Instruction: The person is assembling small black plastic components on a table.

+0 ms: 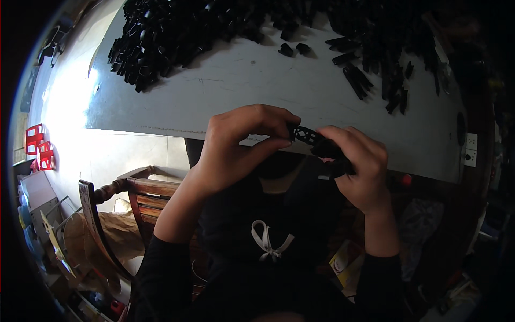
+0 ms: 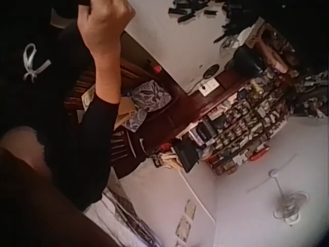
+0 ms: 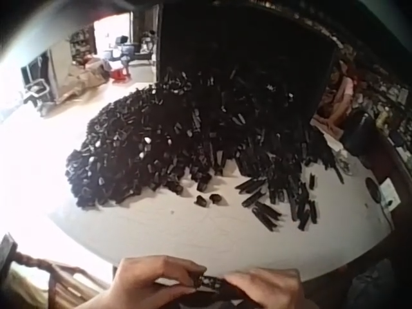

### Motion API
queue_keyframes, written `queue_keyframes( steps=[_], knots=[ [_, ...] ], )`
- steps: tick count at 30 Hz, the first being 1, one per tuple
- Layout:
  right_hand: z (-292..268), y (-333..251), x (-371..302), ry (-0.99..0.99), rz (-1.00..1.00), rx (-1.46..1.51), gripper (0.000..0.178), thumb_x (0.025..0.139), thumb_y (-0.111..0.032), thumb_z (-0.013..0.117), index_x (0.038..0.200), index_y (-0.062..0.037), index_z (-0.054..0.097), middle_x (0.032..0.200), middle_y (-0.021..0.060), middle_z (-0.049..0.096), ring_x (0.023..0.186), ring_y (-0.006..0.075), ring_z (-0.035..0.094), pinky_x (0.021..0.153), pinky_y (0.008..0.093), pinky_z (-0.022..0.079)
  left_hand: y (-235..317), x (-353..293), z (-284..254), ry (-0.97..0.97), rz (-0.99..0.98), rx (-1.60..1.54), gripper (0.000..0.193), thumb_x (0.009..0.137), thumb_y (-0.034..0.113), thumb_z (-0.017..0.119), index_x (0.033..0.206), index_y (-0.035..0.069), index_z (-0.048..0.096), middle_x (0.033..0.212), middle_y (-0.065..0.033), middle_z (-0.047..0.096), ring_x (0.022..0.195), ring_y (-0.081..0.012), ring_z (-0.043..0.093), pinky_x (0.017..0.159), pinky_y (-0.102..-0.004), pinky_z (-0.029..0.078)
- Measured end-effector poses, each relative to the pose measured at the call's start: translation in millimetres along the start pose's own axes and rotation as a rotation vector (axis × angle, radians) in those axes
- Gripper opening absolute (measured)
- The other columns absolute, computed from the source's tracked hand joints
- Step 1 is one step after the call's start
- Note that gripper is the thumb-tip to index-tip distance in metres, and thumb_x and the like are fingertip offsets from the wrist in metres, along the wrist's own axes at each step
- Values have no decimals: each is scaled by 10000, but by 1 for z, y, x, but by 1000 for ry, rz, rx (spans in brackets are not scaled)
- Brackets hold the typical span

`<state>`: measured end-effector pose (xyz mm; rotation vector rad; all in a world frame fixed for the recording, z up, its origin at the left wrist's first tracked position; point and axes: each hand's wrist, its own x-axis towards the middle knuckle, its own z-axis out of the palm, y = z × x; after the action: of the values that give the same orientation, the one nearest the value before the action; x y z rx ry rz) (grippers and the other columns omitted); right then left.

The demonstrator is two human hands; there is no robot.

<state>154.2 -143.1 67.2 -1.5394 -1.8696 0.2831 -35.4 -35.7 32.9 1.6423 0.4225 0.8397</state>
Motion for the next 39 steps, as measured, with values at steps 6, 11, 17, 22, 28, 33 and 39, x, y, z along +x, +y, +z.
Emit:
queue_keyframes(
  steps=[6, 11, 17, 22, 28, 33, 39],
  knots=[
    [-5, -3, -1, -121, 51, 30, 322, 674, 60, 670, 992, 27, 634, 720, 96, 615, 584, 179, 612, 481, 274, 447, 4, 0, -3, -37, 102, 111, 152, 705, -77, 698, 809, 0, 618, 981, -127, 690, 840, -204, 689, 734, -278, 556],
    [-7, -5, -4, -67, 23, -18, 327, 663, 39, 679, 987, 33, 637, 712, 99, 611, 575, 180, 607, 473, 274, 442, 3, 1, 0, -32, 107, 105, 152, 693, -63, 709, 791, 7, 616, 969, -120, 696, 819, -202, 688, 708, -283, 547],
    [-10, -10, -7, -7, 17, -46, 315, 672, 11, 680, 983, 40, 636, 712, 102, 611, 569, 183, 604, 468, 273, 439, 3, 1, 1, 3, 115, 68, 156, 690, -66, 708, 793, 9, 618, 974, -118, 697, 824, -204, 687, 712, -285, 547],
    [-10, -10, -6, -81, 19, -22, 307, 679, -15, 683, 976, 44, 634, 697, 94, 605, 550, 180, 596, 461, 274, 436, 4, 0, 1, -44, 168, 127, 151, 696, -65, 708, 785, 13, 613, 975, -117, 697, 809, -205, 687, 701, -282, 550],
    [-9, -10, -7, -136, 12, -24, 308, 678, -20, 684, 976, 44, 633, 709, 99, 617, 565, 187, 614, 472, 281, 450, 7, -4, 3, -121, 124, 143, 201, 692, -38, 741, 762, 35, 567, 988, -171, 695, 893, -259, 695, 745, -302, 563],
    [-7, -7, -12, 22, -35, 52, 393, 629, 39, 675, 1016, 11, 613, 651, 58, 560, 505, 165, 569, 412, 283, 419, 6, -4, 4, 2, 99, 22, 160, 703, -53, 718, 751, 20, 584, 980, -126, 699, 821, -210, 694, 694, -271, 550],
    [-7, -5, -14, -42, -38, 11, 380, 640, 42, 659, 1016, 18, 610, 648, 64, 561, 506, 177, 571, 413, 282, 422, 6, -3, 6, -26, 148, 49, 169, 700, -47, 723, 759, 23, 581, 973, -129, 700, 809, -207, 693, 681, -267, 546]
  ],
)
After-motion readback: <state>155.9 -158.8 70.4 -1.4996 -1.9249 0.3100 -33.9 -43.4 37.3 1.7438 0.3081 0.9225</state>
